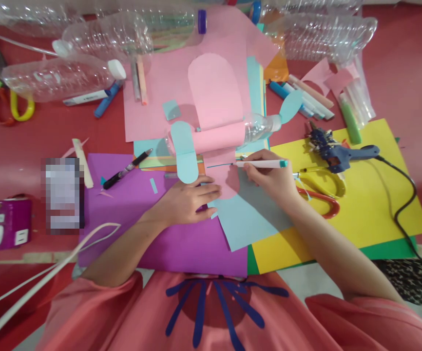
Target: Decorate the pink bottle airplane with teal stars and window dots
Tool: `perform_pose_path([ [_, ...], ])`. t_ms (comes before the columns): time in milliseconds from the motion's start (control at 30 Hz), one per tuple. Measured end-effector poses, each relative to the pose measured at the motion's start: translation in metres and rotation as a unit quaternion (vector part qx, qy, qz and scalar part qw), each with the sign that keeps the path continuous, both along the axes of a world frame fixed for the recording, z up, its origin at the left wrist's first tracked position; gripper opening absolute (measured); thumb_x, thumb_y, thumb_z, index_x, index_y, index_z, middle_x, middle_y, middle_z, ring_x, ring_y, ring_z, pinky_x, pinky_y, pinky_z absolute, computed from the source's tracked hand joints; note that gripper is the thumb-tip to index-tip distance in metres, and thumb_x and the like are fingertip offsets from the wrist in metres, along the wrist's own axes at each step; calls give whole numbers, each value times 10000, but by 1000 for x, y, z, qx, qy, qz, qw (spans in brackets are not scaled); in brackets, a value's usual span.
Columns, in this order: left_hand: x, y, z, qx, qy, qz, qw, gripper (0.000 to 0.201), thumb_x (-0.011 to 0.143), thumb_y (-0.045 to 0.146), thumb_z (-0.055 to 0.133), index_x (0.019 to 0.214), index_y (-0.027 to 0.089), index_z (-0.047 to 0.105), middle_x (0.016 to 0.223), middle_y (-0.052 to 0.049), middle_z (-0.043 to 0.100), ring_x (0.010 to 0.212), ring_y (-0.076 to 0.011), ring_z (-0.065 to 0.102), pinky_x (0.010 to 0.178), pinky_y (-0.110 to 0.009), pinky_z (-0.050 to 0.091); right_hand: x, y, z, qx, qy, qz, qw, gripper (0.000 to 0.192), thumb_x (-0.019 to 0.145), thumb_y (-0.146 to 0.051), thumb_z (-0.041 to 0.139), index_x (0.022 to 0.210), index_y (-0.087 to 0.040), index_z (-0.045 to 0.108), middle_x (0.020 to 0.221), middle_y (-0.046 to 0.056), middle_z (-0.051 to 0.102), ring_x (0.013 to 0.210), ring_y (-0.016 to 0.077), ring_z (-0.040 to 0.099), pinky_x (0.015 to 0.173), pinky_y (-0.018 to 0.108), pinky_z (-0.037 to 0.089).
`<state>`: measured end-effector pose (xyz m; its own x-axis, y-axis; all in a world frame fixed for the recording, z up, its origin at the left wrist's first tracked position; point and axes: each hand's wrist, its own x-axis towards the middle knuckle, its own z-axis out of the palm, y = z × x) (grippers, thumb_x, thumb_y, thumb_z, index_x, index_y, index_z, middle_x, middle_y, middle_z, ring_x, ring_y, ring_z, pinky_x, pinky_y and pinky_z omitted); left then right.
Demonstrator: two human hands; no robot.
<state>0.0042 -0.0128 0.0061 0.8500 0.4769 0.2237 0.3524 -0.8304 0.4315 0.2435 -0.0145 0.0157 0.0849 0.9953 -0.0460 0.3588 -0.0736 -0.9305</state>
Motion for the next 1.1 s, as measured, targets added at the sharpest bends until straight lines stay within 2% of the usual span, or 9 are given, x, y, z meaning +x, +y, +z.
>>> perform_pose_path([
  [267, 1, 1, 2, -17, 10, 2, 1000, 293, 977, 299, 486, 1139, 145, 675, 1115, -88, 743, 1165, -251, 605, 879, -367, 589, 3, -2, -3, -15, -4, -20, 1000, 79, 755, -251, 641, 713, -211, 587, 509, -57, 541, 417, 85, 458, 433, 251, 350],
  [367, 1, 2, 3, -18, 21, 1, 1000, 286, 970, 297, 495, 1138, 157, 681, 1115, -86, 744, 1160, -248, 605, 925, -388, 569, 5, -4, -5, -6, 35, -28, 999, 114, 769, -287, 657, 725, -221, 575, 506, -59, 552, 395, 93, 478, 404, 245, 376],
  [467, 1, 2, 3, -13, 25, -2, 1000, 278, 965, 298, 500, 1118, 163, 688, 1110, -77, 747, 1128, -250, 617, 964, -418, 543, 9, -9, -8, 28, 97, -25, 995, 216, 794, -419, 679, 749, -235, 575, 552, -46, 593, 414, 106, 524, 400, 250, 419],
  [567, 1, 3, 4, -14, 31, -5, 999, 282, 968, 297, 491, 1117, 158, 685, 1114, -75, 747, 1134, -255, 617, 940, -405, 546, 14, -12, -11, 52, 80, 14, 995, 262, 836, -500, 646, 843, -239, 623, 648, -14, 667, 513, 135, 616, 492, 280, 492],
  [667, 1, 3, 4, -12, 27, -9, 1000, 282, 971, 297, 486, 1119, 163, 684, 1110, -72, 748, 1142, -254, 618, 951, -401, 540, 16, -10, -12, 81, 2, 50, 995, 214, 873, -434, 613, 943, -241, 674, 811, 31, 738, 677, 168, 691, 640, 318, 533],
  [767, -1, 2, 3, -20, 22, -10, 1000, 287, 975, 292, 477, 1120, 149, 679, 1111, -81, 746, 1138, -256, 628, 936, -400, 552, 17, -7, -12, 97, -28, 45, 994, 179, 859, -379, 628, 963, -246, 686, 887, 42, 755, 732, 181, 700, 676, 331, 534],
  [933, -3, 3, 4, -43, 32, 4, 999, 303, 970, 300, 483, 1161, 140, 656, 1173, -112, 718, 1136, -244, 643, 946, -390, 556, 13, -11, -9, 50, 12, 32, 998, 115, 812, -348, 670, 835, -236, 652, 692, -3, 692, 578, 145, 641, 567, 294, 503],
  [1100, -3, 3, 8, -34, 42, 6, 998, 311, 979, 303, 470, 1140, 121, 664, 1162, -132, 712, 1136, -257, 644, 901, -377, 572, 6, -15, -10, 12, -6, 8, 1000, 103, 774, -312, 665, 763, -222, 615, 582, -32, 617, 500, 121, 571, 513, 278, 445],
])
